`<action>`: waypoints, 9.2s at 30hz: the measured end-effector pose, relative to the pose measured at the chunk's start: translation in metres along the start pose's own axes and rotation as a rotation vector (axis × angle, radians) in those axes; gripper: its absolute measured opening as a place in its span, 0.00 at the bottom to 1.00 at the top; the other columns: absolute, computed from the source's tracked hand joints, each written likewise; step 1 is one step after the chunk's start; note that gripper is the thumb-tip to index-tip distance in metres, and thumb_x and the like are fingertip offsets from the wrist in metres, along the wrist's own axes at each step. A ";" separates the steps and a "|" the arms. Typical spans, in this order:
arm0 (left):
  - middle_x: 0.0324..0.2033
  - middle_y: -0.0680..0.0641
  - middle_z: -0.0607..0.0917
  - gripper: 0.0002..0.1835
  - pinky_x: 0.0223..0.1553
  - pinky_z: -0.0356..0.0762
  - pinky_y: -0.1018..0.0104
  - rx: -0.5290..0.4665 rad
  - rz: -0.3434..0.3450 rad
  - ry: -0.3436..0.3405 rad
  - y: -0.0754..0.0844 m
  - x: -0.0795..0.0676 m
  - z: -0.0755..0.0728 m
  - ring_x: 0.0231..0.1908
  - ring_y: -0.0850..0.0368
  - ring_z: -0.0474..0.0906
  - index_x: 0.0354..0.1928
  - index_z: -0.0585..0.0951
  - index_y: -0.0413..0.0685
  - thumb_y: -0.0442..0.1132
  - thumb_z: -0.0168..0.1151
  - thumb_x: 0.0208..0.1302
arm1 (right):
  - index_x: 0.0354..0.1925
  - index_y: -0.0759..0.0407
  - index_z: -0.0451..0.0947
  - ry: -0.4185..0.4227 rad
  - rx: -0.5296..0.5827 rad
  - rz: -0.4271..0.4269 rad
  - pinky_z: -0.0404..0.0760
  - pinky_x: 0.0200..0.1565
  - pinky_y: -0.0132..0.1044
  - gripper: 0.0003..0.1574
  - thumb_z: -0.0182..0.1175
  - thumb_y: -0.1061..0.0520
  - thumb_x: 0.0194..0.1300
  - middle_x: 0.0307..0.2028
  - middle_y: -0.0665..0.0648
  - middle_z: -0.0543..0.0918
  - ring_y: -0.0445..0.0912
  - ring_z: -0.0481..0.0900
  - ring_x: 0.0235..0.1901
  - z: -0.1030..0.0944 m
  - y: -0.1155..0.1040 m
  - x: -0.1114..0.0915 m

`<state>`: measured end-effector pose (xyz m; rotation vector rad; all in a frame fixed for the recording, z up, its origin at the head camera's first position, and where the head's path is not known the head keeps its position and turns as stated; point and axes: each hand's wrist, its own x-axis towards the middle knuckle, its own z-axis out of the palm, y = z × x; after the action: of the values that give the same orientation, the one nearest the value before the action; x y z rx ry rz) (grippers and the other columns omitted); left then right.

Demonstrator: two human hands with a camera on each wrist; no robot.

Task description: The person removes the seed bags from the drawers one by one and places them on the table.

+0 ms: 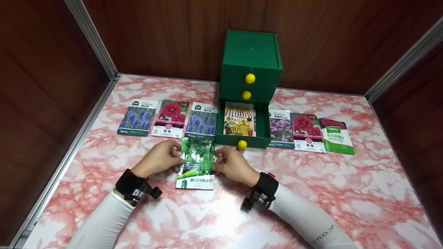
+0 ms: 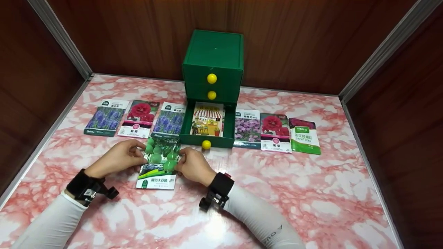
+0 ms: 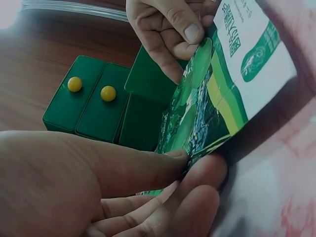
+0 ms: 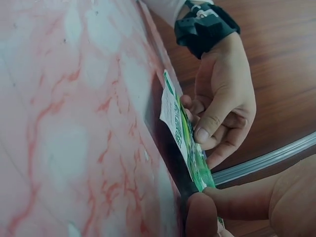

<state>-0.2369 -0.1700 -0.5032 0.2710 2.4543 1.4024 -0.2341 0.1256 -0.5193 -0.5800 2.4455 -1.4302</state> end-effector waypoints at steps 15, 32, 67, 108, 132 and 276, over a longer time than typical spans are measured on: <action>0.32 0.42 0.88 0.24 0.24 0.88 0.59 -0.030 -0.036 -0.002 -0.003 0.003 0.002 0.23 0.53 0.87 0.64 0.77 0.28 0.29 0.72 0.70 | 0.65 0.74 0.81 0.025 -0.182 -0.011 0.85 0.40 0.41 0.30 0.75 0.64 0.68 0.31 0.50 0.87 0.37 0.80 0.28 0.002 -0.002 0.000; 0.30 0.41 0.89 0.25 0.23 0.87 0.59 -0.005 -0.054 0.002 -0.005 0.004 -0.003 0.21 0.52 0.87 0.62 0.79 0.29 0.34 0.76 0.68 | 0.62 0.73 0.83 -0.010 -0.202 0.016 0.85 0.40 0.42 0.29 0.78 0.60 0.68 0.31 0.51 0.87 0.39 0.81 0.28 -0.003 -0.004 -0.002; 0.41 0.38 0.91 0.18 0.42 0.90 0.61 -0.079 0.161 0.192 0.044 0.020 0.003 0.39 0.40 0.91 0.59 0.85 0.33 0.40 0.72 0.78 | 0.59 0.63 0.86 0.196 -0.203 0.088 0.83 0.37 0.41 0.23 0.69 0.47 0.80 0.39 0.58 0.90 0.55 0.88 0.37 -0.125 -0.025 -0.004; 0.43 0.48 0.86 0.15 0.38 0.80 0.61 0.302 0.100 0.033 0.083 0.205 0.103 0.36 0.53 0.82 0.56 0.84 0.44 0.47 0.66 0.80 | 0.54 0.74 0.82 0.143 -0.602 0.163 0.83 0.49 0.55 0.16 0.65 0.62 0.75 0.43 0.69 0.86 0.59 0.82 0.41 -0.147 0.022 0.072; 0.34 0.49 0.85 0.06 0.28 0.77 0.63 0.301 0.053 0.016 0.072 0.234 0.121 0.28 0.53 0.80 0.35 0.83 0.49 0.41 0.70 0.64 | 0.41 0.68 0.84 0.128 -0.709 0.138 0.87 0.50 0.60 0.16 0.70 0.54 0.64 0.39 0.70 0.89 0.62 0.86 0.40 -0.148 0.112 0.125; 0.32 0.47 0.89 0.32 0.46 0.89 0.54 0.056 0.054 -0.074 0.059 -0.001 0.046 0.30 0.46 0.91 0.69 0.77 0.29 0.34 0.79 0.68 | 0.76 0.77 0.65 0.125 0.047 -0.021 0.79 0.37 0.32 0.46 0.77 0.66 0.69 0.42 0.60 0.84 0.44 0.81 0.35 -0.039 0.006 -0.060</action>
<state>-0.2194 -0.1034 -0.4736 0.3969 2.4449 1.3219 -0.1973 0.1855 -0.5049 -0.5224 2.4994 -1.5718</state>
